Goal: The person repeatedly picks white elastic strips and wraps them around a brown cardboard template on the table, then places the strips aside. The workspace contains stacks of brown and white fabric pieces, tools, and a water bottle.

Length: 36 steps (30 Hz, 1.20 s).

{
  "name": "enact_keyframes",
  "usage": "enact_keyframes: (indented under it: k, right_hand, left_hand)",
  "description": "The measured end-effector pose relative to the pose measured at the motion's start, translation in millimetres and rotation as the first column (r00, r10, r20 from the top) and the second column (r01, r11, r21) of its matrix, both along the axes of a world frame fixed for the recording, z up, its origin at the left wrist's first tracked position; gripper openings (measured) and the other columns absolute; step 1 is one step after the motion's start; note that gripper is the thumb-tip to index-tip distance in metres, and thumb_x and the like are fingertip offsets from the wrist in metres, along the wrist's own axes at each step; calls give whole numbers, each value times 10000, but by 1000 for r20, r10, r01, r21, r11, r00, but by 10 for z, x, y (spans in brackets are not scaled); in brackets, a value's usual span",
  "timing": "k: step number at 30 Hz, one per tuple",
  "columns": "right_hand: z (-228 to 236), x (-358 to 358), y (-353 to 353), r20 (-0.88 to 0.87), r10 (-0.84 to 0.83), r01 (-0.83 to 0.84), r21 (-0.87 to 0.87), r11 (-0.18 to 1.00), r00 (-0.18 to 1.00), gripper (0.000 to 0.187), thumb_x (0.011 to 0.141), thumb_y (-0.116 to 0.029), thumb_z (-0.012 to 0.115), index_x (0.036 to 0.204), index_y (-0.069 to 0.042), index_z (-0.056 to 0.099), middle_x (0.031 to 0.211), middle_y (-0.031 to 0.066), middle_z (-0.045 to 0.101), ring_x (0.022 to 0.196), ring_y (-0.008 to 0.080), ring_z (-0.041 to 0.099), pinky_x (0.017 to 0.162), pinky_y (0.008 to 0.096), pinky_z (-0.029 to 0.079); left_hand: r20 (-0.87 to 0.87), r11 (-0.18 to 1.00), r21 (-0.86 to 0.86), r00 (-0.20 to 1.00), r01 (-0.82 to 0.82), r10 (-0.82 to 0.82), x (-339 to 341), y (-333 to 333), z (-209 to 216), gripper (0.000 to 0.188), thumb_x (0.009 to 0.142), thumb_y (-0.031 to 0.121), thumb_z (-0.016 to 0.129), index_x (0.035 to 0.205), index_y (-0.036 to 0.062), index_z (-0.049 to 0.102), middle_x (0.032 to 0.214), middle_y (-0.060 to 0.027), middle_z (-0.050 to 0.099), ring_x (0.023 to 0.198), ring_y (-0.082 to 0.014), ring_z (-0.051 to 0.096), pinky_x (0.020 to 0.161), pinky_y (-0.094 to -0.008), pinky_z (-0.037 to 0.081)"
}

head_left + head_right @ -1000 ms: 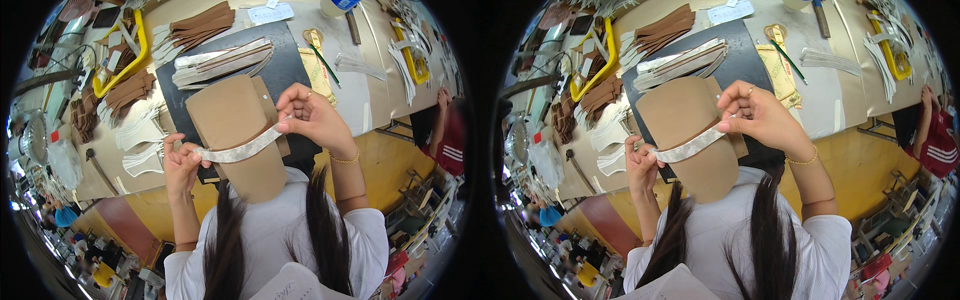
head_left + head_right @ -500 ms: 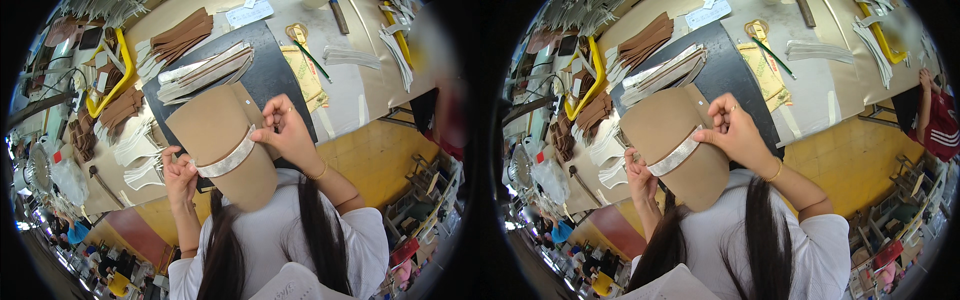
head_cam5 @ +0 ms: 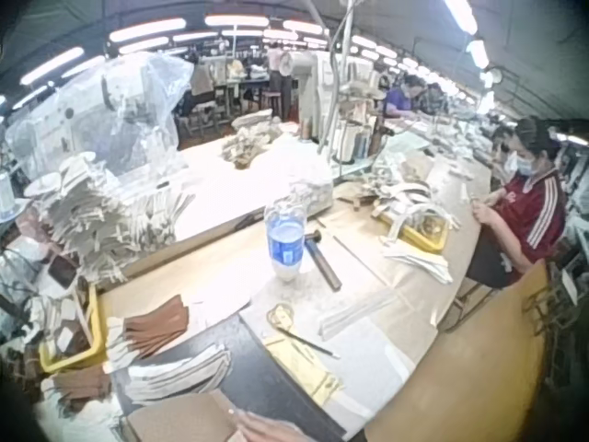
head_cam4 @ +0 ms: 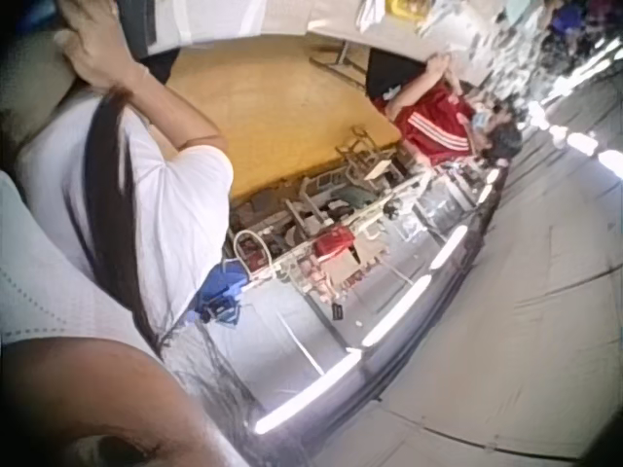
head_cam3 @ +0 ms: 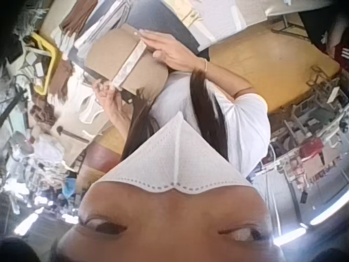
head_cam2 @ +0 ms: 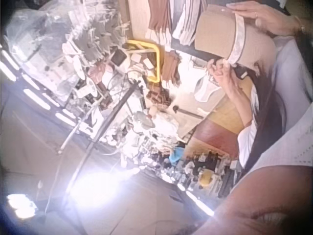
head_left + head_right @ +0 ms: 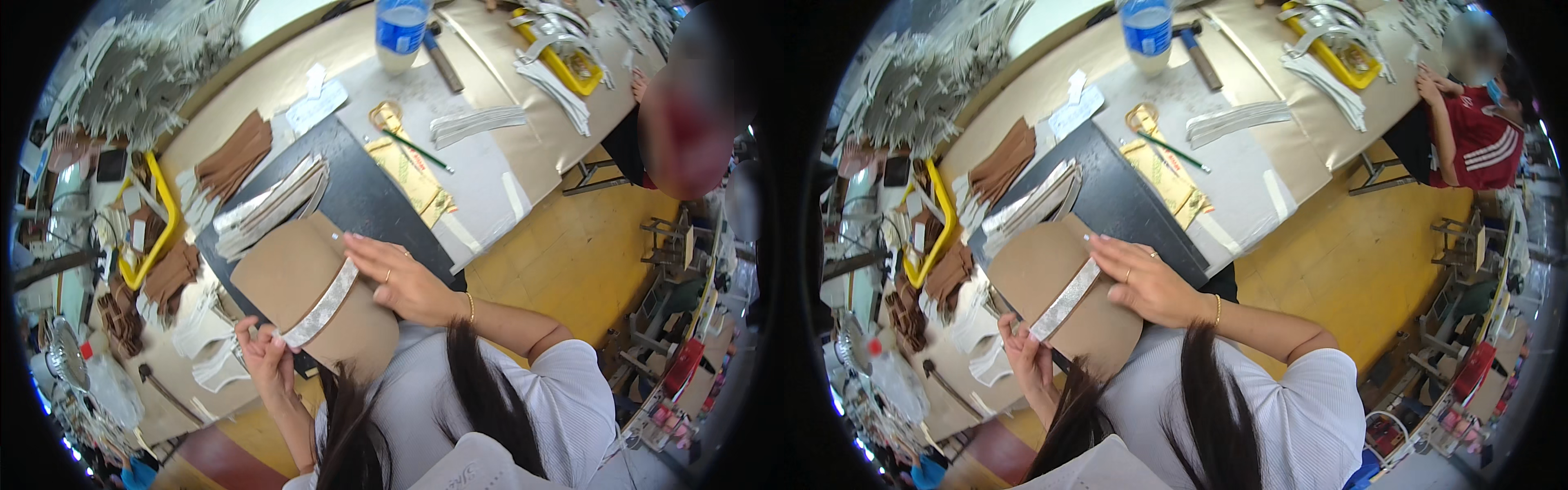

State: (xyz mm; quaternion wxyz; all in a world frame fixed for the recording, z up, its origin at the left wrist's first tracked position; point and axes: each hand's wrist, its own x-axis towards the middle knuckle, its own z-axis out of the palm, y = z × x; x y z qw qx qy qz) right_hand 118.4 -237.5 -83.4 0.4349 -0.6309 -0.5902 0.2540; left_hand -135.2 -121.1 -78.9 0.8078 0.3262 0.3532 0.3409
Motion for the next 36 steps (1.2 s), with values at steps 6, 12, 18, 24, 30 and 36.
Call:
enact_keyframes:
  k: [6,12,18,24,30,36]
  right_hand:
    - [678,55,345,337,52,-150,273,950,940,734,901,-517,418,1381,34,346,1427,215,348,1335,335,332,1105,455,227]
    - [742,-847,477,451,352,-403,19,915,820,807,801,-534,526,1285,105,436,1361,223,425,1369,334,254,1139,475,151]
    - [466,-733,405,337,267,-359,249,900,903,723,857,-517,482,1217,110,496,1307,258,469,1336,320,323,1139,467,129]
    - [418,-307,283,216,439,-476,172,862,872,683,911,-488,418,1366,19,374,1440,212,320,1376,313,250,1138,467,114]
    - [61,-217,65,-114,435,-410,190,892,893,700,955,-533,255,1452,-41,237,1524,176,140,1413,317,131,1138,463,78]
    - [-60,-231,-79,-441,137,-208,-116,971,887,807,927,-600,262,1473,-44,51,1521,175,151,1391,332,195,1122,346,194]
  left_hand:
    - [2,997,51,998,-58,58,87,15,252,500,800,-44,640,1203,66,366,791,-114,596,624,-203,595,622,-290,524]
    - [-19,941,-82,944,-329,329,321,-138,480,515,785,-32,668,1193,71,370,872,-87,605,758,-166,621,687,-266,535]
    - [89,994,23,991,-107,105,159,-66,132,512,781,-42,672,1167,80,359,937,-113,619,798,-173,624,716,-267,537]
    - [134,1000,-8,991,-18,19,99,-10,29,502,790,-81,626,1173,87,348,855,-138,612,654,-201,620,604,-269,531]
    - [107,1000,-28,994,5,-3,44,15,-9,476,810,-78,594,1179,85,341,824,-121,588,637,-210,614,602,-301,534]
    - [144,997,-72,989,25,-14,78,50,5,467,811,-94,593,1170,76,347,835,-152,614,674,-228,635,636,-314,544]
